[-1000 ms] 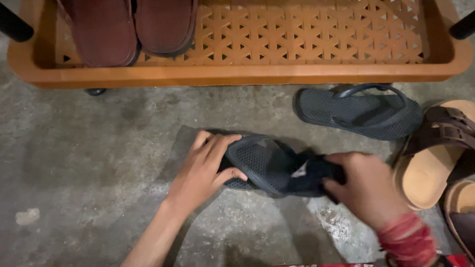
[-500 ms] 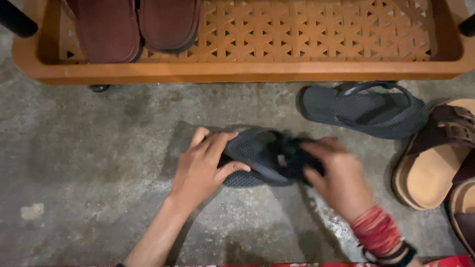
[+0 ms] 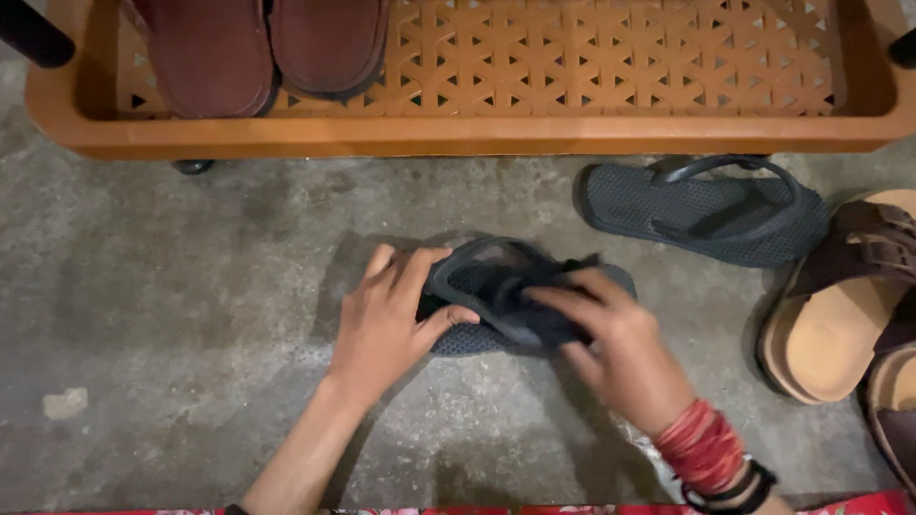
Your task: The person wipes a brown sandal with a dark cloth, then places it on a nearby orange plastic shoe rack. They then pick up a pair of black flip-flops and wipe each one with the cloth.
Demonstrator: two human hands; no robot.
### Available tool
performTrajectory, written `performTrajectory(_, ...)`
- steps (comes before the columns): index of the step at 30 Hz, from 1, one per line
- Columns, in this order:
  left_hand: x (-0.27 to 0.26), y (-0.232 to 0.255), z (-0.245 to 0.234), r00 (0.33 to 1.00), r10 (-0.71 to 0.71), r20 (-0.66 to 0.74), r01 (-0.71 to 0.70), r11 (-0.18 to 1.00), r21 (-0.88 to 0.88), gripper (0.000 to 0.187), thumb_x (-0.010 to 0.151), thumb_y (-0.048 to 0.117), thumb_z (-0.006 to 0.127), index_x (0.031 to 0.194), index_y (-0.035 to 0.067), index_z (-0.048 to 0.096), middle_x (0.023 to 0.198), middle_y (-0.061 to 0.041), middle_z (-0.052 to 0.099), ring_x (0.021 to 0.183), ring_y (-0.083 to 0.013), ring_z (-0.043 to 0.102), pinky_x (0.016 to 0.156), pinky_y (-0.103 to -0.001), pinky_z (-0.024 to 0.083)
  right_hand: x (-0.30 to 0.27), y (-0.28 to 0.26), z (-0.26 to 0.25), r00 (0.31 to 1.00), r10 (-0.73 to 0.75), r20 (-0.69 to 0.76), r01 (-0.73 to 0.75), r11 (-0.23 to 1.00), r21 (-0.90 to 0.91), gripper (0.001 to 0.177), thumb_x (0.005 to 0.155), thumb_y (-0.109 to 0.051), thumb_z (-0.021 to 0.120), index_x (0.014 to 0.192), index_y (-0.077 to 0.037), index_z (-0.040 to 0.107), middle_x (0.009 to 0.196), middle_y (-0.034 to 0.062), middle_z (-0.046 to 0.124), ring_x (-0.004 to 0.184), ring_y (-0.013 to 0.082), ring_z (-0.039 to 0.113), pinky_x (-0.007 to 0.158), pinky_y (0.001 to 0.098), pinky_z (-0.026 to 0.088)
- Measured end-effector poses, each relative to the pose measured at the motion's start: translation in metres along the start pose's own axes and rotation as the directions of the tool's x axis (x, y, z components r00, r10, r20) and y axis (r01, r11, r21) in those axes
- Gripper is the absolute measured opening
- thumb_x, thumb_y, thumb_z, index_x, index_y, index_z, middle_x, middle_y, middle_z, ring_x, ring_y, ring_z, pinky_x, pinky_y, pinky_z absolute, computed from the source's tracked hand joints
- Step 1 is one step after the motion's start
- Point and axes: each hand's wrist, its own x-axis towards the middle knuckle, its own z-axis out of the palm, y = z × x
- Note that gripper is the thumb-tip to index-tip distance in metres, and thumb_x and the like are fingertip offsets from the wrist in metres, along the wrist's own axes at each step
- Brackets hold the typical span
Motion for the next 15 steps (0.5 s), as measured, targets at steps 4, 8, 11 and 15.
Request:
performTrajectory(4, 0.002, -0.002, 0.001, 0.999, -0.017, 0.031, 0.016, 1.000, 0.020, 0.072, 0.076, 0.063, 0.071, 0.123, 0.010, 0.060, 0.099, -0.009, 0.073, 0.097, -0.0284, 0.065, 0.071, -0.042, 0.057, 0.006, 0.040, -0.035, 0.978, 0.178, -0.107, -0.196, 0.962, -0.189, 0.055, 0.072, -0.001, 0.076, 0.126, -0.012, 0.071, 0.117, 0.0204, 0.067, 0.098, 0.0392, 0.068, 0.086, 0.0442, 0.055)
performTrajectory(8, 0.003, -0.002, 0.002, 0.998, -0.041, 0.046, 0.041, 0.999, 0.004, 0.072, 0.076, 0.064, 0.070, 0.122, 0.010, 0.060, 0.096, -0.009, 0.072, 0.096, -0.0271, 0.066, 0.067, -0.040, 0.056, 0.004, 0.046, -0.055, 0.920, 0.297, -0.256, -0.351, 0.915, -0.199, 0.047, 0.080, -0.004, 0.076, 0.127, -0.009, 0.072, 0.115, 0.0185, 0.068, 0.088, 0.0334, 0.068, 0.081, 0.0404, 0.055)
performTrajectory(11, 0.002, -0.002, 0.000, 0.999, -0.039, 0.028, 0.038, 0.999, 0.011, 0.073, 0.076, 0.064, 0.071, 0.123, 0.009, 0.060, 0.097, -0.011, 0.071, 0.092, -0.0274, 0.066, 0.067, -0.041, 0.055, 0.009, 0.029, -0.038, 0.995, 0.093, -0.021, -0.094, 0.993, -0.071, 0.059, 0.064, -0.005, 0.076, 0.124, -0.009, 0.073, 0.106, 0.0145, 0.070, 0.092, 0.0290, 0.069, 0.083, 0.0368, 0.058)
performTrajectory(15, 0.001, 0.000, 0.000, 0.998, -0.039, 0.045, 0.037, 0.999, 0.038, 0.072, 0.076, 0.065, 0.071, 0.122, 0.010, 0.061, 0.091, -0.008, 0.071, 0.094, -0.0268, 0.065, 0.068, -0.040, 0.056, 0.009, 0.026, -0.029, 0.995, -0.053, 0.085, 0.055, 0.998, -0.031, 0.049, 0.064, -0.002, 0.076, 0.113, -0.003, 0.074, 0.111, 0.0197, 0.071, 0.100, 0.0347, 0.068, 0.089, 0.0420, 0.056)
